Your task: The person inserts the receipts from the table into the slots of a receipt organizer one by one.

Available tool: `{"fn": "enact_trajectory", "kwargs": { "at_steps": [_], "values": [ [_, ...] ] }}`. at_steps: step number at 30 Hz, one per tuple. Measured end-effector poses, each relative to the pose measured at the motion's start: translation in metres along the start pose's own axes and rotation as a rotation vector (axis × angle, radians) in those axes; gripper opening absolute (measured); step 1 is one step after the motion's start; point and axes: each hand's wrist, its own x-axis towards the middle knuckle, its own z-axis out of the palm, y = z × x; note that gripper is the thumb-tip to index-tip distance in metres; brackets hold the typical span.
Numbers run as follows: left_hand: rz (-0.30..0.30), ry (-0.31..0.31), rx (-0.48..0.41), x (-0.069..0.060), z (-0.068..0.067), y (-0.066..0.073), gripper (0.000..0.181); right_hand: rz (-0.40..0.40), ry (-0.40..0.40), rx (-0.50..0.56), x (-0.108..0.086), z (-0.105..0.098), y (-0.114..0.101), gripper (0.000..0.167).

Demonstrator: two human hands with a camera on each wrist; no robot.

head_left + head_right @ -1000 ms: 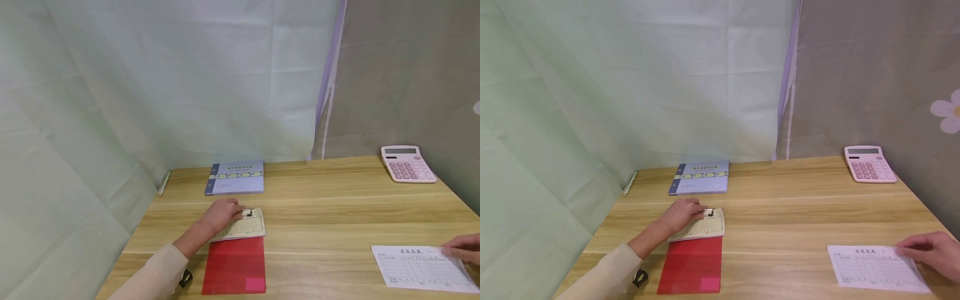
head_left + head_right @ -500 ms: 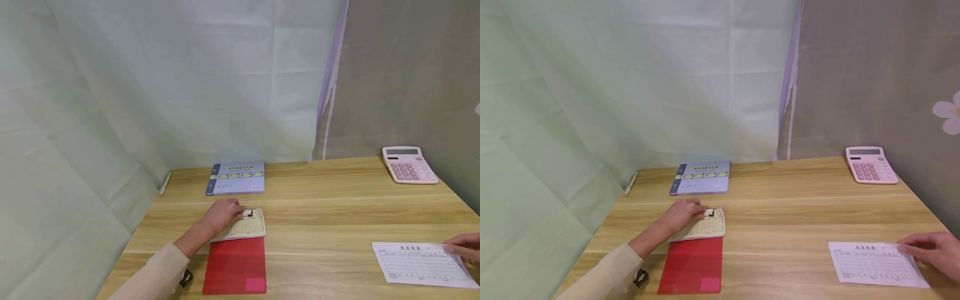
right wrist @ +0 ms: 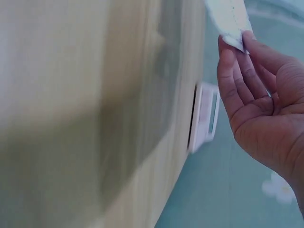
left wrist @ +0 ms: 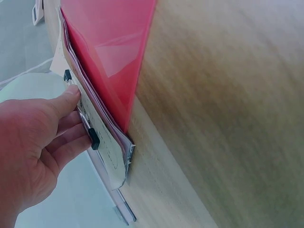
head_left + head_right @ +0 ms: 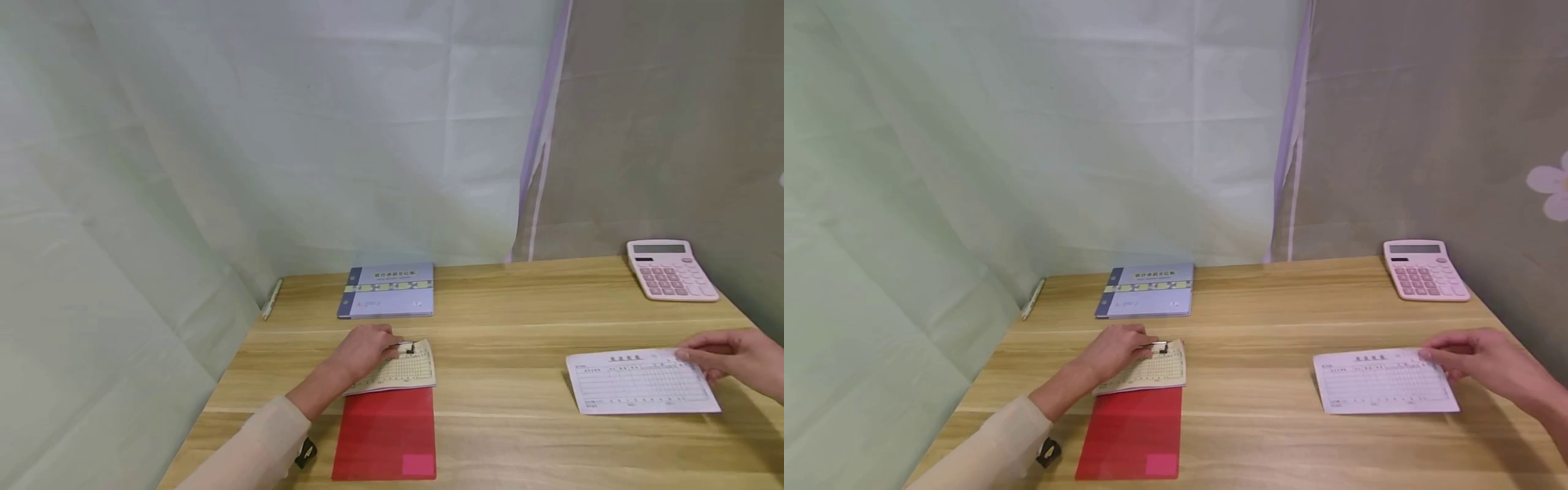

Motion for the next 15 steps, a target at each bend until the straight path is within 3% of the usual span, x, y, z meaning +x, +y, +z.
{"fn": "enact_trajectory", "kwargs": {
  "at_steps": [4,10,15],
  "values": [
    [-0.004,-0.005,-0.001,-0.001,0.0,-0.001,0.032,-0.038,-0.109,0.065,0.013,0.01,-0.031,0.034],
    [-0.008,-0.013,-0.002,-0.001,-0.001,0.0,0.033,-0.106,-0.232,0.218,0.031,0.043,-0.069,0.031],
    [-0.005,-0.011,0.0,-0.001,-0.001,0.0,0.033,-0.128,-0.267,0.275,0.041,0.074,-0.096,0.025]
  ]
}}
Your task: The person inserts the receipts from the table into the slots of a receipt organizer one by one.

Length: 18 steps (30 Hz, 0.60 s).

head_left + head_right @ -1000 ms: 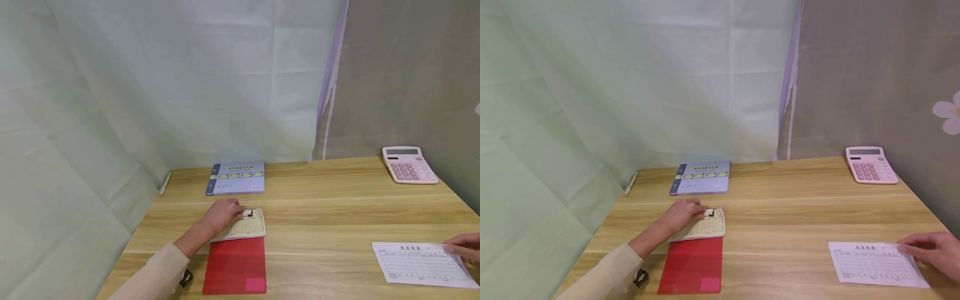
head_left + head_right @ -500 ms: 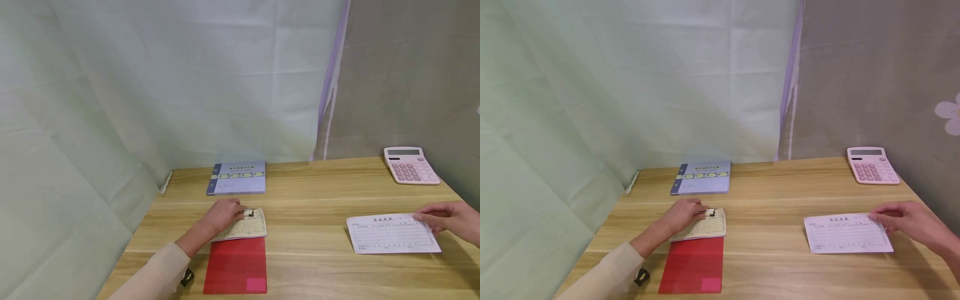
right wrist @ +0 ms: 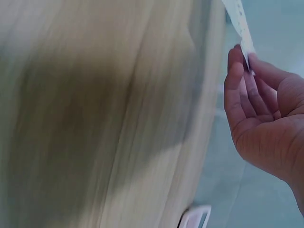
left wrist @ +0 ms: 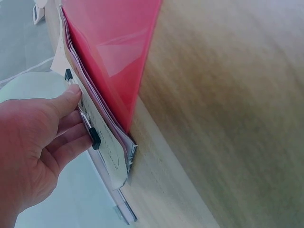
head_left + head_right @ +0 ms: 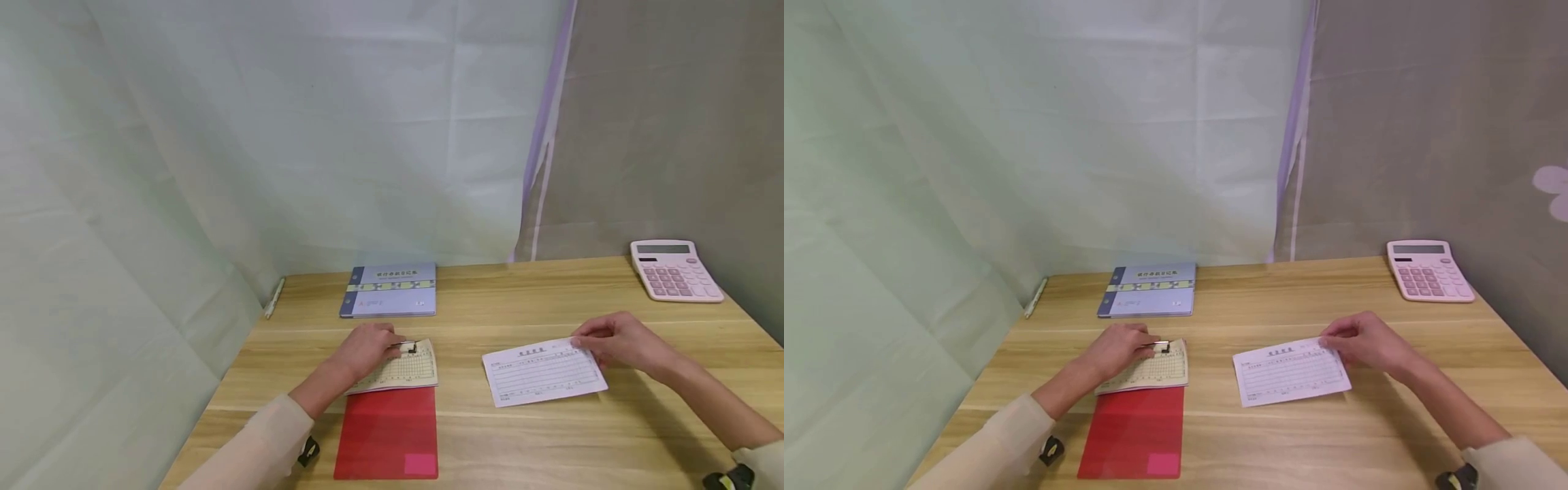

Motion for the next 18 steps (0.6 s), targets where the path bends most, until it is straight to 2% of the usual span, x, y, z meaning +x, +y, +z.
{"fn": "enact_trajectory", "kwargs": {
  "at_steps": [9,18],
  "values": [
    [-0.019,-0.011,-0.002,0.0,-0.001,0.001,0.033,-0.028,0.044,-0.061,0.02,0.04,-0.006,0.015],
    [-0.016,-0.008,-0.002,0.0,-0.001,0.002,0.033,-0.095,0.113,-0.193,0.02,0.048,-0.005,0.018]
  ]
}}
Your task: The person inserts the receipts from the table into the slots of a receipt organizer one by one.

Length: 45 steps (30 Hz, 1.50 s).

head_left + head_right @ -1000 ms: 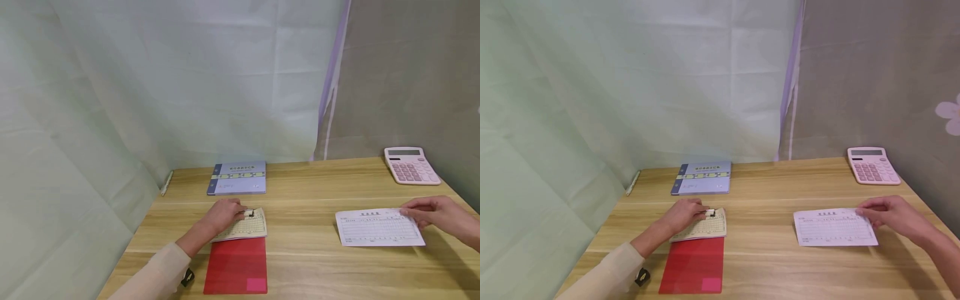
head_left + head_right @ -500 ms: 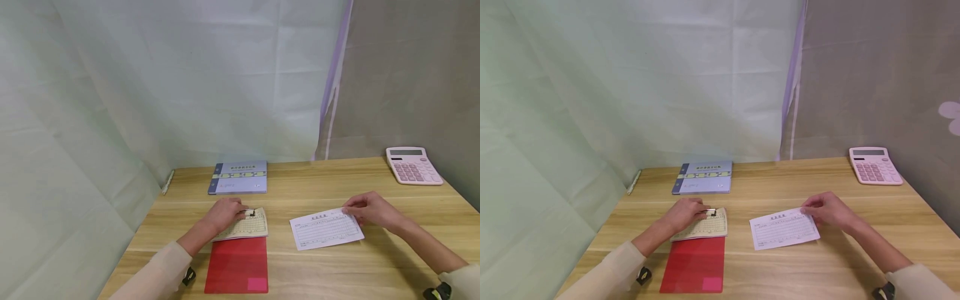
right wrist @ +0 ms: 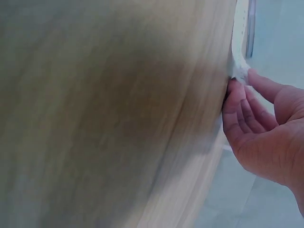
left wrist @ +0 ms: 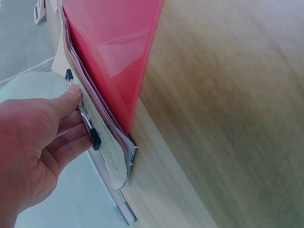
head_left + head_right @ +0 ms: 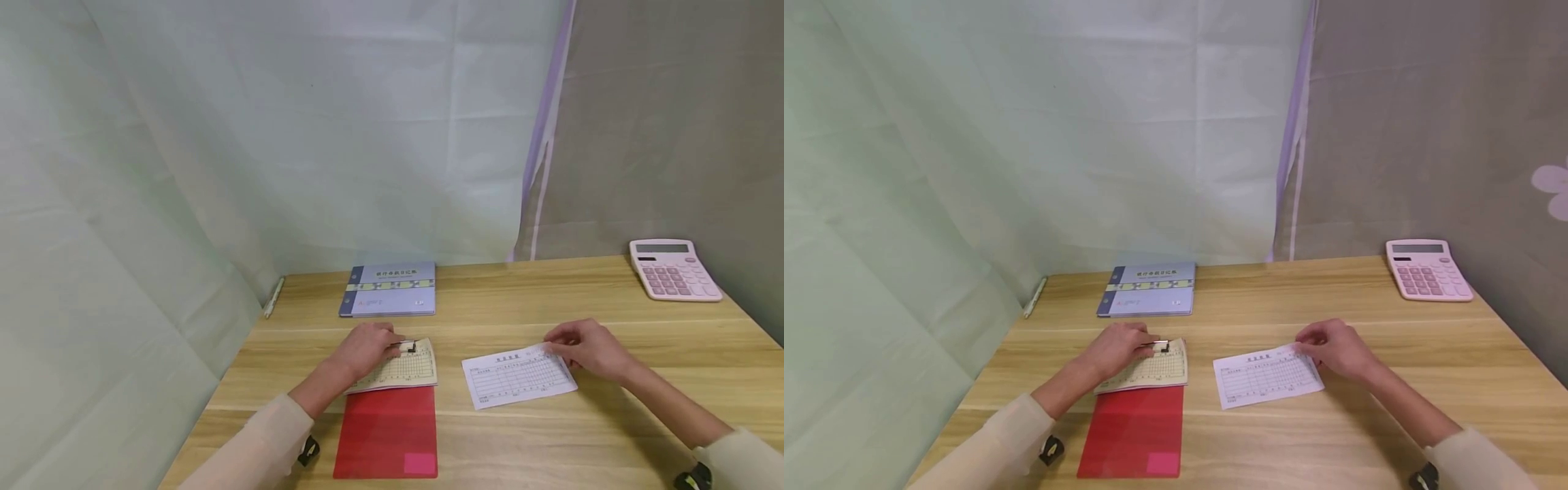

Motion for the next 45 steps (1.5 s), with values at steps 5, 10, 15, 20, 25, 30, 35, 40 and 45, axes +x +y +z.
{"fn": "enact_trajectory", "kwargs": {
  "at_steps": [5,10,15,20,25,30,35,40,45],
  "values": [
    [-0.012,-0.006,0.005,0.0,0.0,0.0,0.034,-0.03,0.02,-0.054,-0.002,0.002,-0.001,0.006],
    [-0.011,-0.006,0.004,0.0,0.001,-0.001,0.033,-0.075,0.055,-0.069,-0.001,0.005,-0.003,0.004],
    [-0.004,0.0,0.002,0.0,0.002,-0.002,0.032,-0.108,0.112,-0.089,0.001,0.007,-0.003,0.005],
    [-0.002,0.002,0.005,-0.001,0.002,-0.001,0.032,-0.081,0.117,-0.126,0.002,0.006,0.0,0.007],
    [0.003,0.011,0.011,0.0,0.002,0.0,0.032,-0.027,0.11,-0.097,0.001,0.005,0.0,0.008],
    [0.014,0.013,0.022,0.0,0.001,0.0,0.031,0.007,0.083,-0.033,0.004,0.003,-0.008,0.014],
    [0.016,0.01,0.038,-0.001,0.001,0.001,0.031,0.053,0.051,0.017,0.009,0.005,-0.016,0.017],
    [0.02,0.008,0.043,0.0,0.001,0.001,0.031,0.053,0.016,0.04,0.013,0.013,-0.019,0.014],
    [0.038,0.015,0.062,0.0,0.002,0.0,0.031,0.054,-0.035,0.117,0.022,0.016,-0.039,0.017]
  ]
}}
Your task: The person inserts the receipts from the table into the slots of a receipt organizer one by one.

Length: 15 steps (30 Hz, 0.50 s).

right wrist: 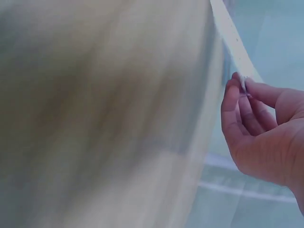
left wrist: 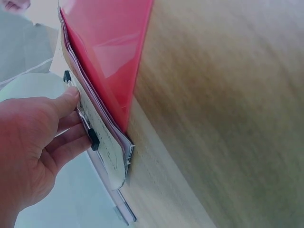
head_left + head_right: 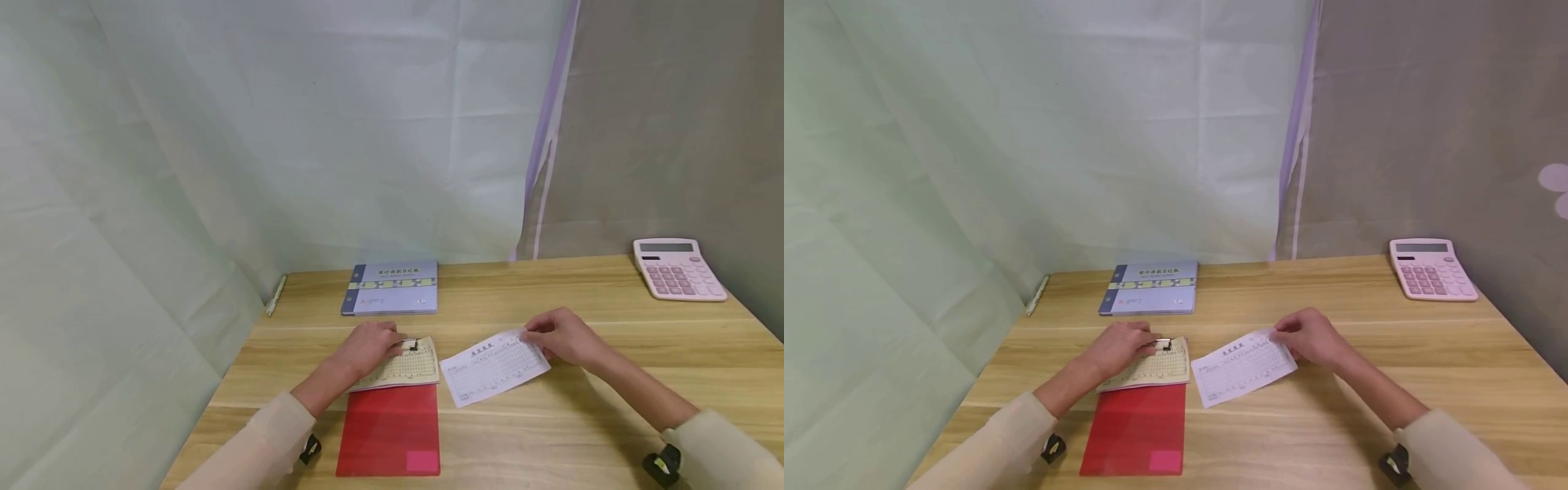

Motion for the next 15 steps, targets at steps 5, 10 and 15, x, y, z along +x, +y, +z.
{"fn": "enact_trajectory", "kwargs": {
  "at_steps": [5,10,15],
  "values": [
    [0.007,0.005,0.025,-0.002,0.001,0.0,0.03,0.014,-0.068,0.115,0.013,0.01,-0.027,0.019],
    [0.004,-0.006,0.023,-0.001,0.0,0.003,0.03,0.001,-0.092,0.108,0.019,0.012,-0.05,0.017],
    [-0.006,-0.009,0.026,-0.002,-0.001,0.003,0.03,-0.023,-0.106,0.096,0.02,0.0,-0.067,0.02]
  ]
}}
